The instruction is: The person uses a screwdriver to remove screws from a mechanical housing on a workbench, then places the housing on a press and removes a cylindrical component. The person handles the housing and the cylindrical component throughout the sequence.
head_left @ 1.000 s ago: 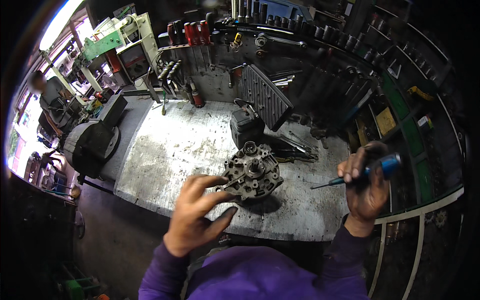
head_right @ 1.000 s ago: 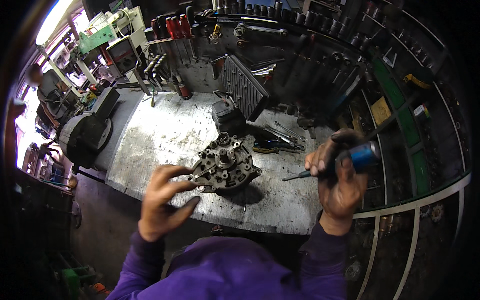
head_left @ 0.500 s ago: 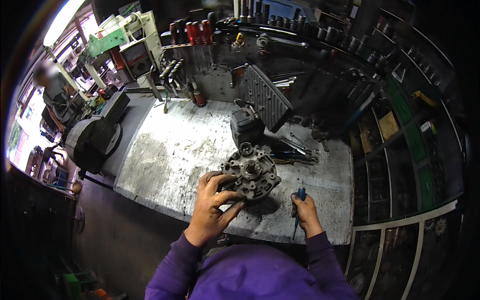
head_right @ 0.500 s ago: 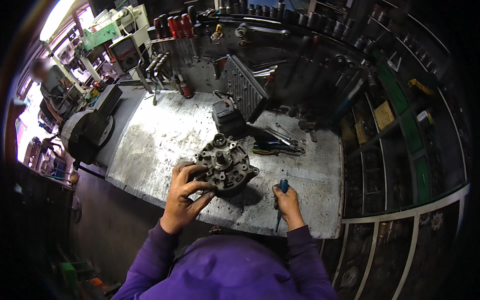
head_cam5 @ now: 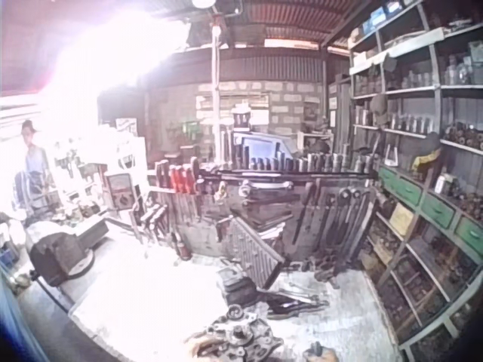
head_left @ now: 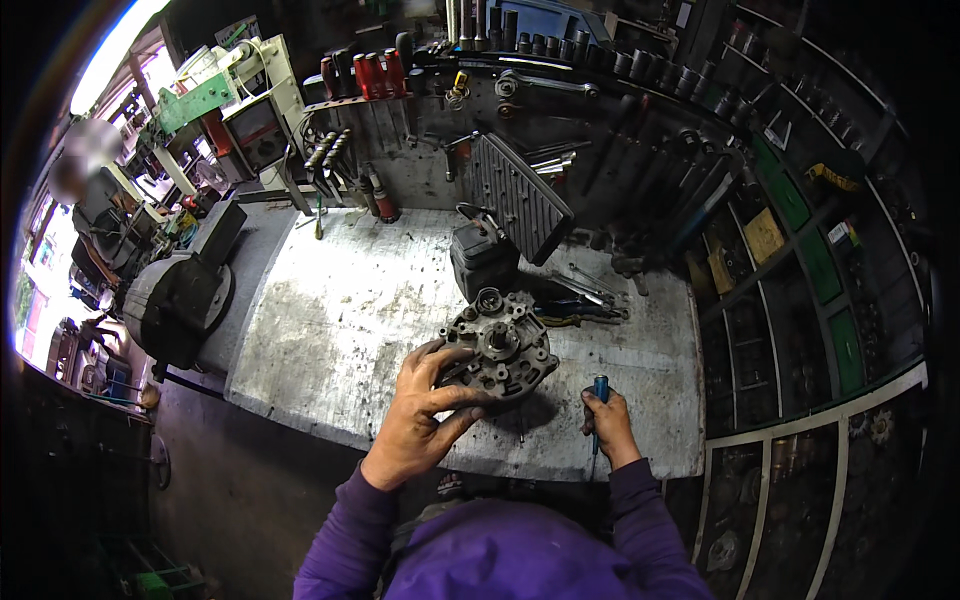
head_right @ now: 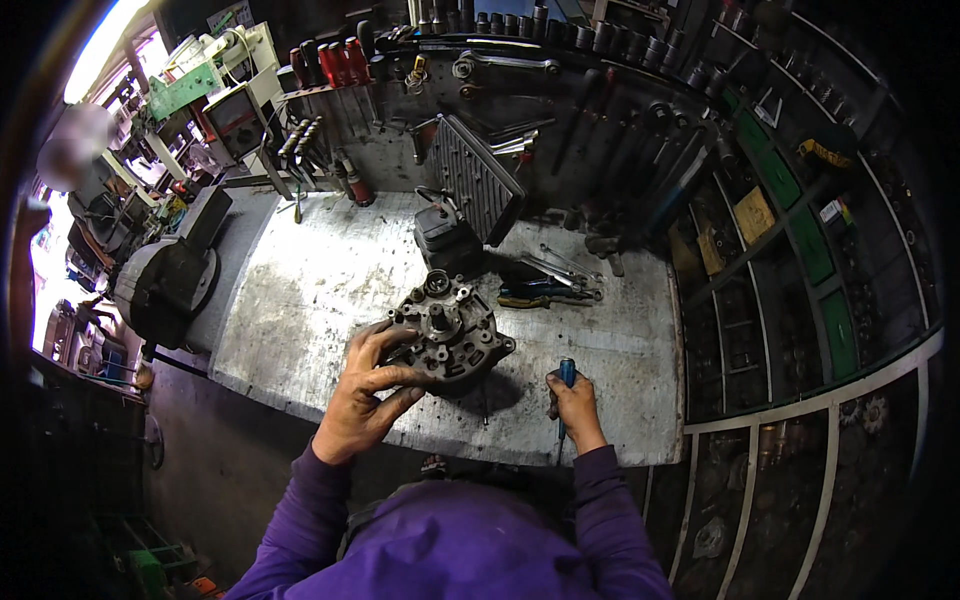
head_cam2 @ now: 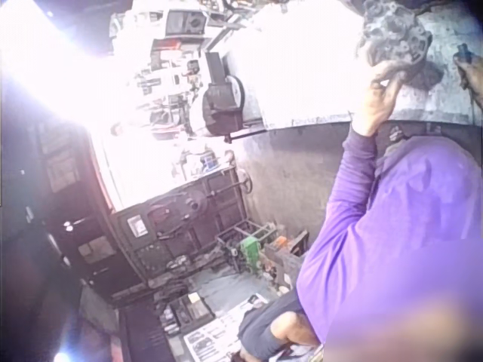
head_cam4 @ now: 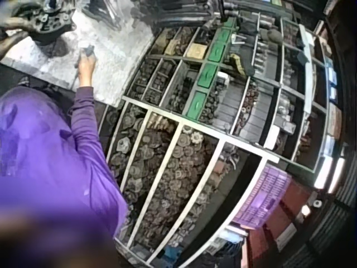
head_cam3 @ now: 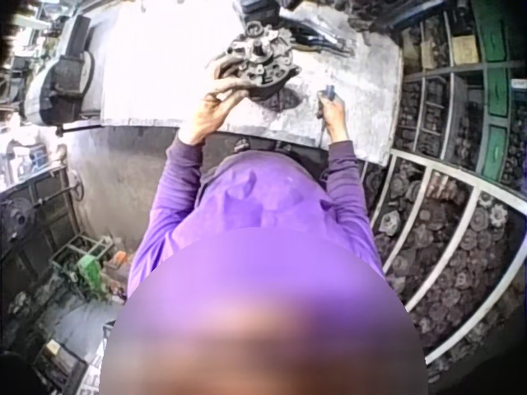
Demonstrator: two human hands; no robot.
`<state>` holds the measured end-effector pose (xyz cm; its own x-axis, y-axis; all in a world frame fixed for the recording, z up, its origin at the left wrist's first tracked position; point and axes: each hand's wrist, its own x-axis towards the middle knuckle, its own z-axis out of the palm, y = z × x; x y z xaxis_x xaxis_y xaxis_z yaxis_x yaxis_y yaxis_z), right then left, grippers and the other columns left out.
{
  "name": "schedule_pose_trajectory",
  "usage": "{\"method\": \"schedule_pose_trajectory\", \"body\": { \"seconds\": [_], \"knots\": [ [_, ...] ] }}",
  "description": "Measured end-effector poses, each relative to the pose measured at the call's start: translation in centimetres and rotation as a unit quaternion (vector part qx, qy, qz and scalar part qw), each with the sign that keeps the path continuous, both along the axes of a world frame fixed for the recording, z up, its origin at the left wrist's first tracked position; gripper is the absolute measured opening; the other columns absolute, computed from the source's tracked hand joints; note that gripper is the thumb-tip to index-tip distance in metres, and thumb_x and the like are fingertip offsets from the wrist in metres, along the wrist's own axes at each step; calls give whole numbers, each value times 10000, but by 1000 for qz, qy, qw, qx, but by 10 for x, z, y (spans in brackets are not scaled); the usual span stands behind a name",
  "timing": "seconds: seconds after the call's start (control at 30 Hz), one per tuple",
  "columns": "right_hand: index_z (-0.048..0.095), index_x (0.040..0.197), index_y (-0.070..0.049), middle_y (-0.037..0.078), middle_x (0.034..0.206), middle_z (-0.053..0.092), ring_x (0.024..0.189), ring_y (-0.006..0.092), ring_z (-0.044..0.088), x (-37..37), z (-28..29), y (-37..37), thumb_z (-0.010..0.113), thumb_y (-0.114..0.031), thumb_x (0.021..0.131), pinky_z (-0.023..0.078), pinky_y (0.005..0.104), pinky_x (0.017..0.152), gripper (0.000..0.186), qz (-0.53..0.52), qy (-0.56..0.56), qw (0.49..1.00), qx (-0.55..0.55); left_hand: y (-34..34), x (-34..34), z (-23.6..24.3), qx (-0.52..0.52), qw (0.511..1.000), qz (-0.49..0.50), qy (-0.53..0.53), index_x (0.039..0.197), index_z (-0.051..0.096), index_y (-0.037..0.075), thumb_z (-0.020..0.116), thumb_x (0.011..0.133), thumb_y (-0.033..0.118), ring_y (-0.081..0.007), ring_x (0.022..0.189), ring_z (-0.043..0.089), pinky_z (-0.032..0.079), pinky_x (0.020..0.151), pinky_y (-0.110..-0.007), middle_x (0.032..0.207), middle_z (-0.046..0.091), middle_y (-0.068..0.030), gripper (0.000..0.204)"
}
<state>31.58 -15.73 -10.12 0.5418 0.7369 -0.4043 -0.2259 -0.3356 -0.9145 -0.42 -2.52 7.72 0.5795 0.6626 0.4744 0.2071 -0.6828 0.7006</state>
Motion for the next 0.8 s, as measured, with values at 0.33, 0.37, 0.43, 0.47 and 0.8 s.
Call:
{"method": "schedule_pose_trajectory", "body": {
  "seconds": [0.33,0.37,0.43,0.47,0.8],
  "knots": [
    [649,954,-49,-12,683,534,496,123,510,-4,2,2,737,-183,993,473,338,457,165,-10,-53,998,-32,8,-4,-4,2,1000,-2,26,941,790,98,931,772,169,-379,1373,511,418,1158,-497,1384,666,-81,230],
    [653,956,-47,-11,683,538,499,122,512,-5,2,2,736,-183,993,473,338,457,164,-7,-47,999,-18,9,-7,-3,22,999,-11,23,949,792,96,928,776,167,-382,1370,513,421,1154,-503,1393,660,-82,231],
    [661,960,-43,-11,683,545,504,121,517,-7,3,2,736,-181,993,471,338,458,161,-8,-41,999,-10,10,-10,-2,-42,999,-16,16,971,798,94,920,787,162,-392,1365,513,426,1147,-519,1418,643,-83,231],
    [649,960,-43,-7,677,544,497,124,514,-7,3,2,733,-177,994,467,341,459,161,-9,-44,999,-7,10,-9,-2,-55,998,-10,3,985,803,94,915,794,159,-398,1362,513,428,1144,-529,1434,633,-84,230],
    [676,945,-32,9,666,569,491,141,539,-7,-5,0,747,-203,987,467,343,465,190,-25,-78,997,-6,3,-3,14,41,997,1,66,1042,814,129,893,795,104,-372,1298,534,430,1107,-496,1326,651,-131,261]
  ]
}}
